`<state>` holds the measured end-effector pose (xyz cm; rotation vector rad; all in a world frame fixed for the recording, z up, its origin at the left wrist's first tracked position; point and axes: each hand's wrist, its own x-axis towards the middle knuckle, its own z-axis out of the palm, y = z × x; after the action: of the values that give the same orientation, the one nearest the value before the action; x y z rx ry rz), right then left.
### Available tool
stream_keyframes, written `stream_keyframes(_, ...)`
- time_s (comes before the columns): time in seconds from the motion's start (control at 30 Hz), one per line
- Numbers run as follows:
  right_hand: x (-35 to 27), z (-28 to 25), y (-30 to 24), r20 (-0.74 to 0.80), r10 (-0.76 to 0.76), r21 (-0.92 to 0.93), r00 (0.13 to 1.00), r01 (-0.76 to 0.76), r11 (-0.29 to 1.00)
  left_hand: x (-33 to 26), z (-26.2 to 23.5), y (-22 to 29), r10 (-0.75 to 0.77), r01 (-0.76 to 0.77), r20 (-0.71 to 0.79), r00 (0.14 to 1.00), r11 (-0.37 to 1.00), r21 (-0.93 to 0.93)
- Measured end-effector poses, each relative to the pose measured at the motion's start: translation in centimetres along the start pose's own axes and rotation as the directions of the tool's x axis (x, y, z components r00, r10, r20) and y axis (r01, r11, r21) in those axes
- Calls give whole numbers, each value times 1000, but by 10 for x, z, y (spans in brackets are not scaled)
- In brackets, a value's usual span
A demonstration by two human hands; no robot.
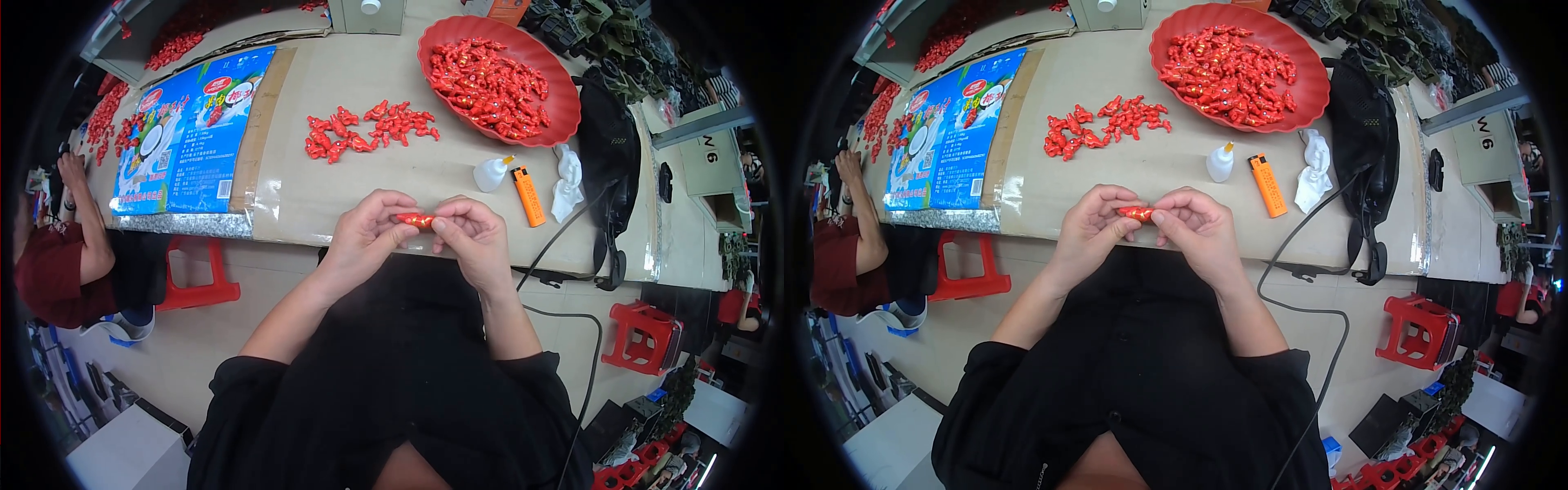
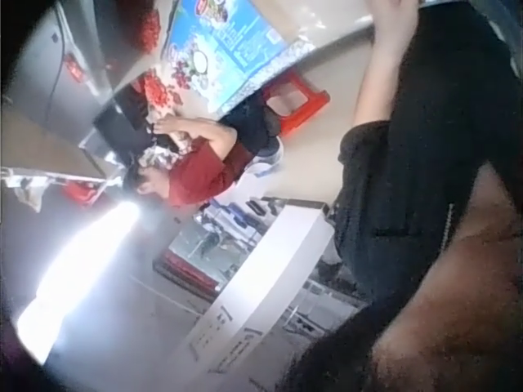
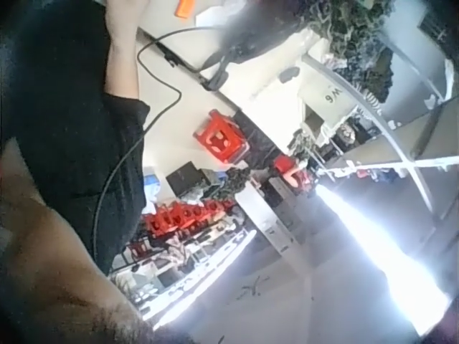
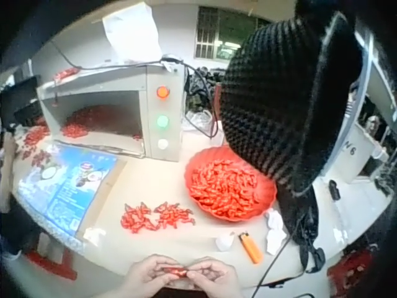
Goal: The person applies glue onto small red figurine pieces using a squeeze bottle and presses the components together by hand.
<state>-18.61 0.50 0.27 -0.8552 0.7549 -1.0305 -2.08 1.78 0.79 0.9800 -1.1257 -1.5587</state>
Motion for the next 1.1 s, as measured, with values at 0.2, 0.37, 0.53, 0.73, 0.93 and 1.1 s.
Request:
stream_keyframes(0.2,-10,5,14,31,-398,-297,917,389,872,-3,-3,-6,117,-107,95,989,989,-99)
stream_keyframes(0.37,-10,6,17,133,-560,-615,818,511,600,-1,-8,-4,102,-95,78,992,991,-93)
stream_keyframes(0.53,-8,5,19,91,-547,-567,832,495,658,-1,-6,-3,100,-94,64,993,992,-82)
stream_keyframes(0.73,-10,2,18,75,-513,-446,855,489,750,-1,-2,-3,161,-161,2,987,983,-88)
stream_keyframes(0.93,-20,-11,0,-41,-515,-361,856,468,806,2,2,2,138,-140,-23,990,986,-96)
stream_keyframes(1.1,-18,-24,-4,-172,-578,-393,798,483,783,23,6,17,160,-160,-59,985,987,16)
